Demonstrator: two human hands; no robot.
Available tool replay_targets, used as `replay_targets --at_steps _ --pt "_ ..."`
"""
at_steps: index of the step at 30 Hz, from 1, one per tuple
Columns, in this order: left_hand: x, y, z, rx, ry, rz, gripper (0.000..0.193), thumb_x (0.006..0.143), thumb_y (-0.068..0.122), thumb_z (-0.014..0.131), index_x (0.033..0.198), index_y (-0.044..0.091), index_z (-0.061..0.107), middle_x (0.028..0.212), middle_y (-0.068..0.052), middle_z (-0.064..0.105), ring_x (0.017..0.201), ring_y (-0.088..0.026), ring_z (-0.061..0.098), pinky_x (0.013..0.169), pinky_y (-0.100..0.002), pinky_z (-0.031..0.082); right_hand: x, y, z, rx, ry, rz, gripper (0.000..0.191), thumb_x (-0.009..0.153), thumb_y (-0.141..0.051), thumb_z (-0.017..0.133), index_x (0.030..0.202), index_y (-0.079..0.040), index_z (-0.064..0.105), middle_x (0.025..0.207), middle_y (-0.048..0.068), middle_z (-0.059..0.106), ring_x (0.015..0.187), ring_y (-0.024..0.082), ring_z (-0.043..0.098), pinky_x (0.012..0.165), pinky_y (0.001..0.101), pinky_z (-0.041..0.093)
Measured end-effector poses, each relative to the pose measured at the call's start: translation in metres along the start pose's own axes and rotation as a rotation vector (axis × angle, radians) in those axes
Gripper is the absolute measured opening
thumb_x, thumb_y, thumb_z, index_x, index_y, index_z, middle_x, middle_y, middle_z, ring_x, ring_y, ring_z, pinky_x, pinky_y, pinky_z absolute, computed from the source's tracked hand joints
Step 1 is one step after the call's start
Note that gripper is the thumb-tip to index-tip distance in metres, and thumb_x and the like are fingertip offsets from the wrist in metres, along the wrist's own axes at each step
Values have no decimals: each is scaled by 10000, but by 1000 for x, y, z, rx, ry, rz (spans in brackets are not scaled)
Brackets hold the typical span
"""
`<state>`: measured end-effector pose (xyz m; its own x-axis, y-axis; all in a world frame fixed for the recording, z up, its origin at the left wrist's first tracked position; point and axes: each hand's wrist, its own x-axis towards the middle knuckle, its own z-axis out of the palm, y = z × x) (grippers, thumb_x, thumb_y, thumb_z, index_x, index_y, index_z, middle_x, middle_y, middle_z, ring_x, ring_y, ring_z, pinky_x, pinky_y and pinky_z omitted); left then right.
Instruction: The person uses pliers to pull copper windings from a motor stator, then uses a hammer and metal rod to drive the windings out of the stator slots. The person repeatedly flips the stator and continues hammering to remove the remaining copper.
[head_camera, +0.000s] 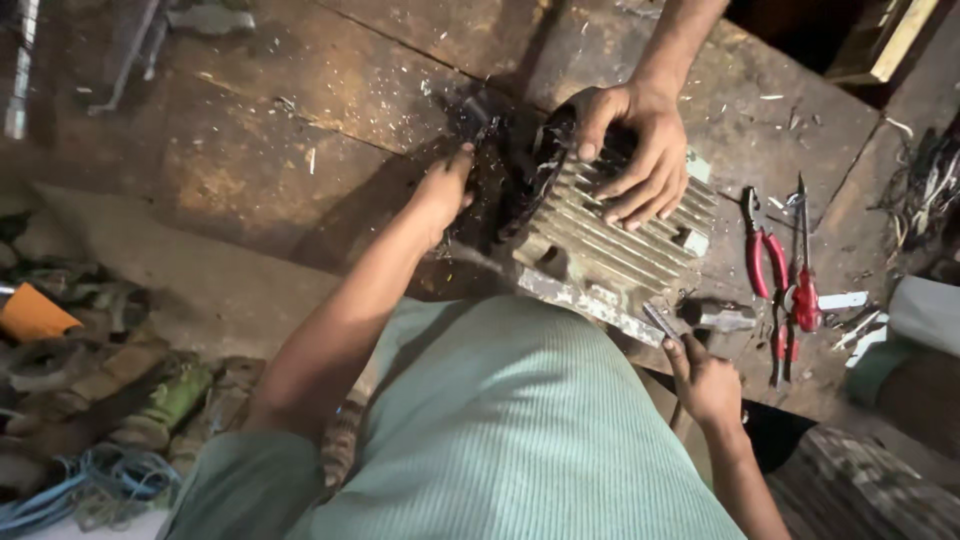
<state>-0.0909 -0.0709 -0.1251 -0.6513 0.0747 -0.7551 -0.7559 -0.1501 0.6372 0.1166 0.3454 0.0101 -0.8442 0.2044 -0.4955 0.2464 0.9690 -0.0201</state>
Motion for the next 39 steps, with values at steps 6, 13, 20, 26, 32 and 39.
replay_targets --at_steps 6,13,20,26,32,39 --pt "6 32 -8 266 15 60 590 1011 527 452 1274 39 655 1053 -102 723 803 -197 576 824 -399 496 -16 -30 -4 112 -42 126 545 1002 -597 487 1167 -133 720 858 271 713 888 482 685 769 566 529" --pt "10 38 -12 279 -20 204 570 1021 526 479 1269 57 687 1101 -47 728 924 -137 630 854 -375 495 -20 -33 -9 230 127 45 546 952 -598 557 1100 -102 732 903 235 717 872 458 682 743 538 529" --pt "2 51 -5 290 -34 175 739 999 638 453 1406 36 587 1245 -119 650 1078 -256 595 853 -415 492 -23 -24 -2 354 320 -104 473 960 -478 671 1087 -24 716 1033 225 718 939 432 681 801 494 540" --pt "-108 89 16 911 332 324 777 1097 588 355 1598 -2 285 1440 -364 495 1357 -509 467 1146 -525 375 -24 -5 -6 389 344 -200 495 948 -402 713 1221 8 654 1173 225 684 1052 434 660 887 474 538" --pt "-226 103 113 1181 460 1546 170 1102 173 656 1062 12 696 1034 -177 693 1002 -367 633 881 -520 446 -30 18 -8 457 295 -333 460 875 -239 712 1251 10 624 1210 241 666 1109 430 633 932 474 515" --pt "-210 7 252 1493 -446 1660 442 604 315 780 965 64 734 956 -114 715 948 -304 688 785 -446 533 -42 24 -43 677 79 -267 446 885 -151 629 1318 -44 618 1144 195 721 1000 346 710 886 428 561"
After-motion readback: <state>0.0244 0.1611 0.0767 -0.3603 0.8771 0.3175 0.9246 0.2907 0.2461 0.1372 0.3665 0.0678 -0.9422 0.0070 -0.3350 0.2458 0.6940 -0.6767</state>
